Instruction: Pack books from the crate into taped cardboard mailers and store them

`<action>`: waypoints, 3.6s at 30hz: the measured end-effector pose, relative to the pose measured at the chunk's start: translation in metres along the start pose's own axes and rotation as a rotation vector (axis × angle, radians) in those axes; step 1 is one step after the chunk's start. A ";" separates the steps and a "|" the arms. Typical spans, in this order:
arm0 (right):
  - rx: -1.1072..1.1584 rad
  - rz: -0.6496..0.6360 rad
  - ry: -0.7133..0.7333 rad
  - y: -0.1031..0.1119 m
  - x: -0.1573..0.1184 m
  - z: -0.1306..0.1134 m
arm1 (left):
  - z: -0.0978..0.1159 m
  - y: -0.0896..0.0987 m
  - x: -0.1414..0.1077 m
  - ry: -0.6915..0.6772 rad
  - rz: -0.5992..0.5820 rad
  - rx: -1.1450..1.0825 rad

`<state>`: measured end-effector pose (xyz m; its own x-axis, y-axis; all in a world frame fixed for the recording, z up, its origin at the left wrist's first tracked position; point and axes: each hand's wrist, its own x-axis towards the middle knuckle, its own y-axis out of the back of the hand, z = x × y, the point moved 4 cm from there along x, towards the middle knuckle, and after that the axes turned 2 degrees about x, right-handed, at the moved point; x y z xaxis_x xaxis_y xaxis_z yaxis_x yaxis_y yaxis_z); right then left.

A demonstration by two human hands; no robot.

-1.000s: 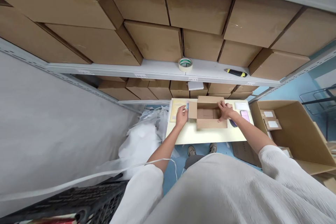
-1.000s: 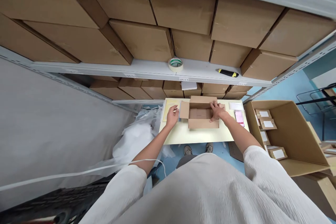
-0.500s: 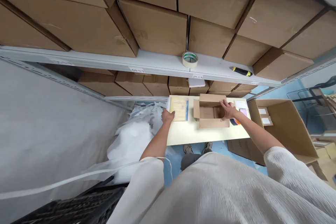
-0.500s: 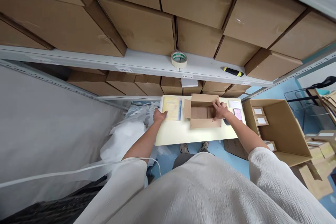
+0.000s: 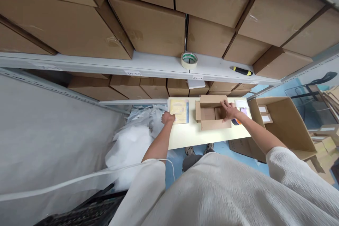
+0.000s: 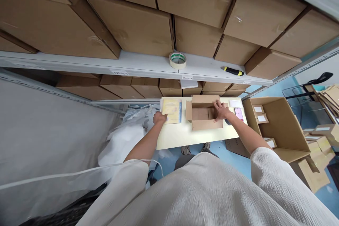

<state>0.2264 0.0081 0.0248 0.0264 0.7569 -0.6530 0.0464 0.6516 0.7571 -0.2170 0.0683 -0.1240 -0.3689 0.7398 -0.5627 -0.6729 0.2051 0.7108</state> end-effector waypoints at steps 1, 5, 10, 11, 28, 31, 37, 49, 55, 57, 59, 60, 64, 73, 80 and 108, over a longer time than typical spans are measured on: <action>0.004 -0.002 0.000 0.000 0.000 0.000 | 0.001 0.000 0.001 0.004 0.000 0.002; 0.012 0.001 0.007 -0.003 0.003 0.001 | 0.003 0.001 0.003 0.026 0.032 0.008; 0.042 0.027 0.027 -0.009 0.009 0.005 | 0.007 0.010 -0.003 -0.028 0.024 -0.063; 0.046 0.032 0.029 -0.010 0.009 0.005 | 0.008 0.014 -0.006 -0.054 0.017 -0.092; -0.038 0.104 0.099 -0.014 0.021 -0.001 | 0.089 0.165 -0.160 -0.667 0.143 -0.316; 0.008 0.150 0.133 -0.012 0.018 0.001 | 0.140 0.122 -0.179 -0.843 0.009 -0.307; 0.233 0.266 0.273 -0.013 0.003 0.019 | 0.210 0.035 -0.177 -0.868 -0.025 0.001; 0.540 0.448 0.318 -0.028 0.007 0.051 | 0.236 -0.015 -0.146 -0.934 -0.240 0.215; 0.511 0.491 0.371 -0.028 0.008 0.046 | 0.234 -0.034 -0.156 -1.062 -0.152 0.295; 0.507 0.540 0.395 -0.026 0.006 0.047 | 0.228 -0.024 -0.155 -1.087 -0.079 0.232; 0.522 0.624 0.384 -0.022 0.003 0.051 | 0.217 -0.008 -0.150 -1.077 -0.004 0.134; 0.546 0.683 0.360 -0.020 0.001 0.056 | 0.210 0.001 -0.145 -1.056 0.037 0.074; 0.836 0.910 0.161 -0.014 -0.004 0.086 | 0.167 0.026 -0.121 -0.827 0.148 -0.171; 1.413 0.490 0.127 -0.033 0.024 0.077 | 0.103 -0.017 -0.127 -0.675 -0.281 -0.413; 0.977 0.590 0.058 -0.031 0.037 0.068 | 0.092 -0.012 -0.161 -0.981 -0.321 0.176; 0.886 0.677 -0.211 -0.097 -0.009 0.103 | 0.121 -0.053 -0.209 -1.075 0.033 0.508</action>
<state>0.3244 -0.0666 -0.0444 0.4790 0.8616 -0.1677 0.6468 -0.2173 0.7310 -0.0264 -0.0201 0.0070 0.5089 0.8580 -0.0705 -0.2522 0.2269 0.9407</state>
